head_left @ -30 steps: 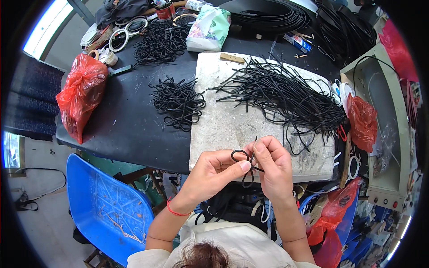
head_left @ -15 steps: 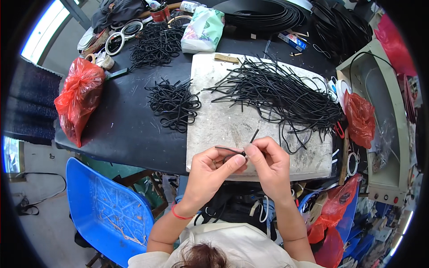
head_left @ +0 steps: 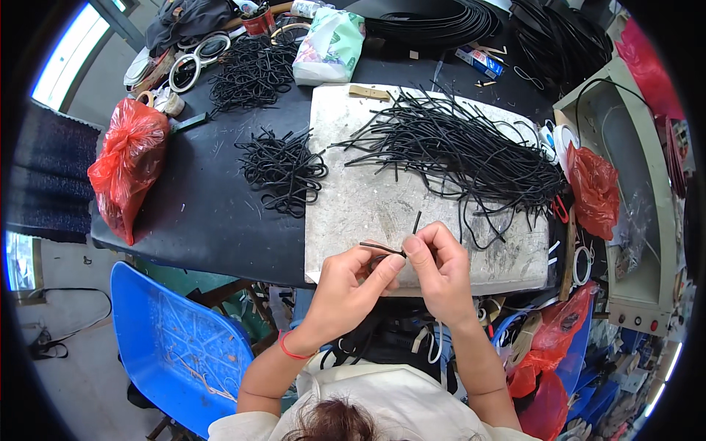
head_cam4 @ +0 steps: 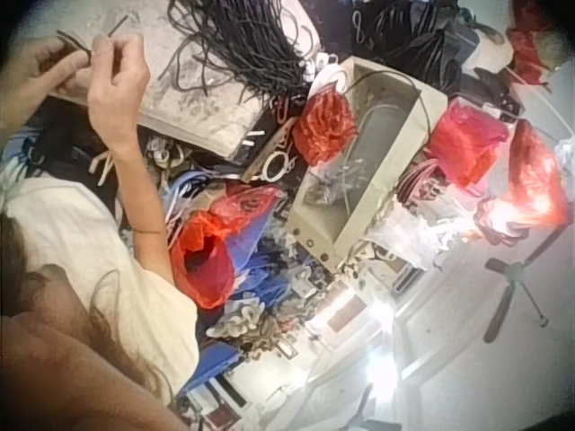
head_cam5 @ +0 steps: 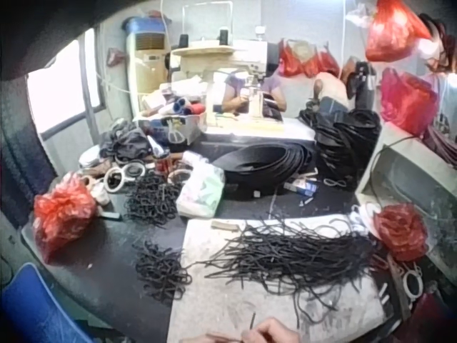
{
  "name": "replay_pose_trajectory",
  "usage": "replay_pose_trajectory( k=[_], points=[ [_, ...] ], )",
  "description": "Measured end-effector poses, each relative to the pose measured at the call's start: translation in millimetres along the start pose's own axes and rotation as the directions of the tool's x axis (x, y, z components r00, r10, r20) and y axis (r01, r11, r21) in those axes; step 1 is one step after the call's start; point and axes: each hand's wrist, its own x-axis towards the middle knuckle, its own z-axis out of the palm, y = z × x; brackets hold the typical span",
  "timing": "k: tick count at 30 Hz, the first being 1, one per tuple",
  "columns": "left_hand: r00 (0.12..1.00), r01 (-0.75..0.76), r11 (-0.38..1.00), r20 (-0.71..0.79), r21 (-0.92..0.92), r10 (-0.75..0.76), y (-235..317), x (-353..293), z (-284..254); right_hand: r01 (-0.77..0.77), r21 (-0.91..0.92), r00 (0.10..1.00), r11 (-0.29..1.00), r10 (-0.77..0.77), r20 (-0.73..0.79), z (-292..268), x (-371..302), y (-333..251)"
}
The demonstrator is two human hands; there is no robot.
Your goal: The person sits at a cluttered workbench and repeatedly picks up short black cords. They fold each cord in half and tie a simple knot by hand, then place the finished item into a pile on the table. The process is repetitive and involves handling the cords one at a time.
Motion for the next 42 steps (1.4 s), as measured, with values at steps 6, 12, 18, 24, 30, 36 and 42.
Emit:
replay_pose_trajectory(
  k=[6, 12, 18, 24, 30, 36, 42],
  points=[
    [0.987, -0.164, 0.986, -0.006, -0.025, 0.163, -10.9, 1.5, 4.8, -0.130, 0.227, 0.991, 0.965, 0.136, -0.010, 5.4, -2.0, 9.6],
    [0.994, 0.055, 0.996, 0.096, -0.076, -0.047, -1.0, 7.0, -20.3, -0.328, 0.259, 0.944, 0.908, 0.304, 0.129, -11.2, 3.7, 1.7],
    [0.992, -0.011, 0.995, 0.122, -0.100, 0.023, 3.0, 7.6, -24.1, -0.331, 0.222, 0.939, 0.917, 0.298, 0.171, -11.6, -3.5, 2.0],
    [0.989, -0.044, 0.984, -0.135, 0.174, 0.068, 0.2, 9.7, -36.7, -0.229, 0.107, 0.970, 0.968, 0.217, 0.110, -5.2, 2.0, -2.7],
    [0.543, -0.093, 0.504, -0.381, 0.858, 0.748, 6.2, 40.7, -78.4, 0.313, -0.783, 0.801, 0.537, -0.593, -0.086, -18.6, 60.4, 3.5],
    [0.476, -0.375, 0.253, -0.049, 0.892, 0.878, 19.0, 30.9, -33.4, 0.453, -0.807, 0.744, 0.380, -0.660, 0.107, -17.0, 75.5, 3.9],
    [0.904, -0.402, 0.763, 0.090, 0.505, 0.417, 23.0, 23.9, -27.6, 0.699, -0.583, 0.657, 0.415, -0.695, 0.293, -13.6, 37.0, -10.0]
  ],
)
